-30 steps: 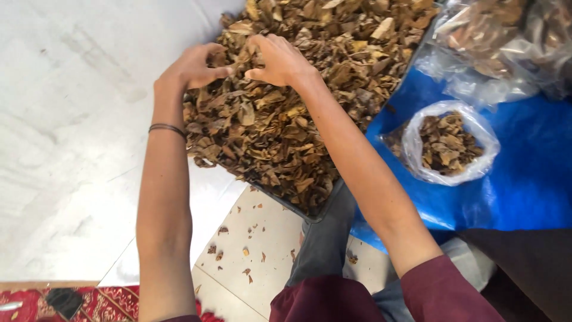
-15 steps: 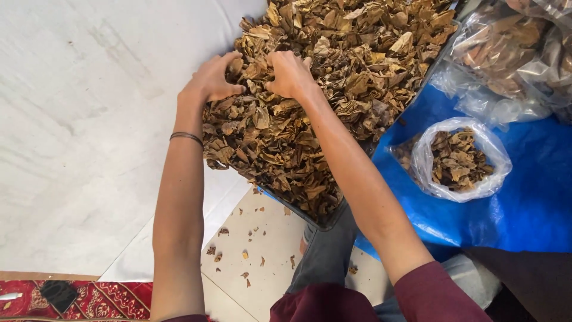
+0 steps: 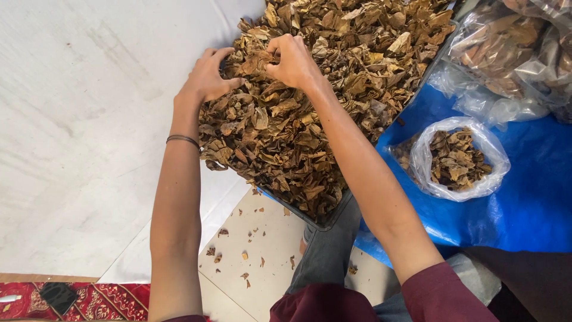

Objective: Stuffing dried leaves into small pouches from a large tray.

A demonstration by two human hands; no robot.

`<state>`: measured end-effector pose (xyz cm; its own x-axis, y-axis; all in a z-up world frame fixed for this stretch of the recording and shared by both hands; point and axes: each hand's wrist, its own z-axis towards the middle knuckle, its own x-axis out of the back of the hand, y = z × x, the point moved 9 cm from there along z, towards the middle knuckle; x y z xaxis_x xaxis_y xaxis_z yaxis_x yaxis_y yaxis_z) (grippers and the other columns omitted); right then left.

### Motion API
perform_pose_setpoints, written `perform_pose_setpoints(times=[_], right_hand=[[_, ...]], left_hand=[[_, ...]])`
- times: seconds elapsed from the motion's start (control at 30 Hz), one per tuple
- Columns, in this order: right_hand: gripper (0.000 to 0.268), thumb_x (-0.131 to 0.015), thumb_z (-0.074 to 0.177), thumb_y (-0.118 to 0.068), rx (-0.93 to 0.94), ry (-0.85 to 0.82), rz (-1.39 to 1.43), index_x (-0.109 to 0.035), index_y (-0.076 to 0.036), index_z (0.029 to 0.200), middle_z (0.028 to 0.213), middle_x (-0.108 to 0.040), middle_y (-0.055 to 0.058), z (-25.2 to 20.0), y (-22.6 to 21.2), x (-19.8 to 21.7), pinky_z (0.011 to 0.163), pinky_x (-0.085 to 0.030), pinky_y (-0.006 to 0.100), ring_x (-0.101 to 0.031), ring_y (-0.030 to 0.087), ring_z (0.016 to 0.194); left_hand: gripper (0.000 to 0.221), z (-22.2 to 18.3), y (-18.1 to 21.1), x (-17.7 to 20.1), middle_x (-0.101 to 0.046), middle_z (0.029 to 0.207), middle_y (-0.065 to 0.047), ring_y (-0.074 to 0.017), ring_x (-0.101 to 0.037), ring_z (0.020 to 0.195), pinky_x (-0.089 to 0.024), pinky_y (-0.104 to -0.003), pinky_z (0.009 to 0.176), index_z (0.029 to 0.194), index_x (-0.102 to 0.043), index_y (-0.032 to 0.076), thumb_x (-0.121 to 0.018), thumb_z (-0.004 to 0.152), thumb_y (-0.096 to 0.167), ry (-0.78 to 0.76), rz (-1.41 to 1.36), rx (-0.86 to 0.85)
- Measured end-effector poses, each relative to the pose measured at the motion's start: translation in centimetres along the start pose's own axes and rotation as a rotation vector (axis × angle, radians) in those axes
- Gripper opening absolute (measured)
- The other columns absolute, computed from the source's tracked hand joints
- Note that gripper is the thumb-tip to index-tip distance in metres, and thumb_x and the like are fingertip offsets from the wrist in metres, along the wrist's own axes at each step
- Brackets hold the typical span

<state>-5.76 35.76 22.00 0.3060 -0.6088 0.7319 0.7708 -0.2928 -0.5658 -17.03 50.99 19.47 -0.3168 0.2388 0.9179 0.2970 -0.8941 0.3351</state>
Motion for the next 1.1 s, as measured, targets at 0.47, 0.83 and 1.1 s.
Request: perform_pose_setpoints(times=[0.47, 0.83, 1.1], right_hand=[[0.007, -0.078, 0.090, -0.010, -0.208, 0.074, 0.312, -0.076, -0.015, 0.094, 0.069, -0.068, -0.004, -1.0, 3.5, 5.2, 0.050, -0.036, 0.016, -0.045, 0.005, 0.053], [0.009, -0.081, 0.085, -0.012, -0.140, 0.200, 0.400, -0.077, -0.013, 0.093, 0.081, -0.076, 0.001, -3.2, 6.0, 9.7, 0.056, -0.061, 0.019, -0.065, 0.007, 0.061], [0.010, -0.080, 0.087, -0.012, -0.117, 0.220, 0.459, -0.076, -0.013, 0.097, 0.083, -0.076, 0.001, -5.0, 7.6, 12.5, 0.063, -0.068, 0.020, -0.070, 0.008, 0.068]], left_hand=[[0.050, 0.5, -0.6, -0.4, -0.073, 0.089, -0.013, -0.0261, -0.061, 0.065, -0.055, -0.039, 0.063, 0.117, -0.075, 0.009, -0.071, 0.072, -0.013, 0.056, -0.005, 0.045], [0.042, 1.8, 1.5, 3.0, -0.073, 0.121, -0.023, -0.0320, -0.072, 0.078, -0.065, -0.041, 0.072, 0.114, -0.074, 0.005, -0.073, 0.078, -0.015, 0.233, -0.074, -0.048], [0.041, 2.4, 4.9, 7.1, -0.076, 0.109, -0.022, -0.0328, -0.074, 0.087, -0.066, -0.041, 0.085, 0.120, -0.074, 0.000, -0.082, 0.081, -0.009, 0.417, -0.033, -0.270]])
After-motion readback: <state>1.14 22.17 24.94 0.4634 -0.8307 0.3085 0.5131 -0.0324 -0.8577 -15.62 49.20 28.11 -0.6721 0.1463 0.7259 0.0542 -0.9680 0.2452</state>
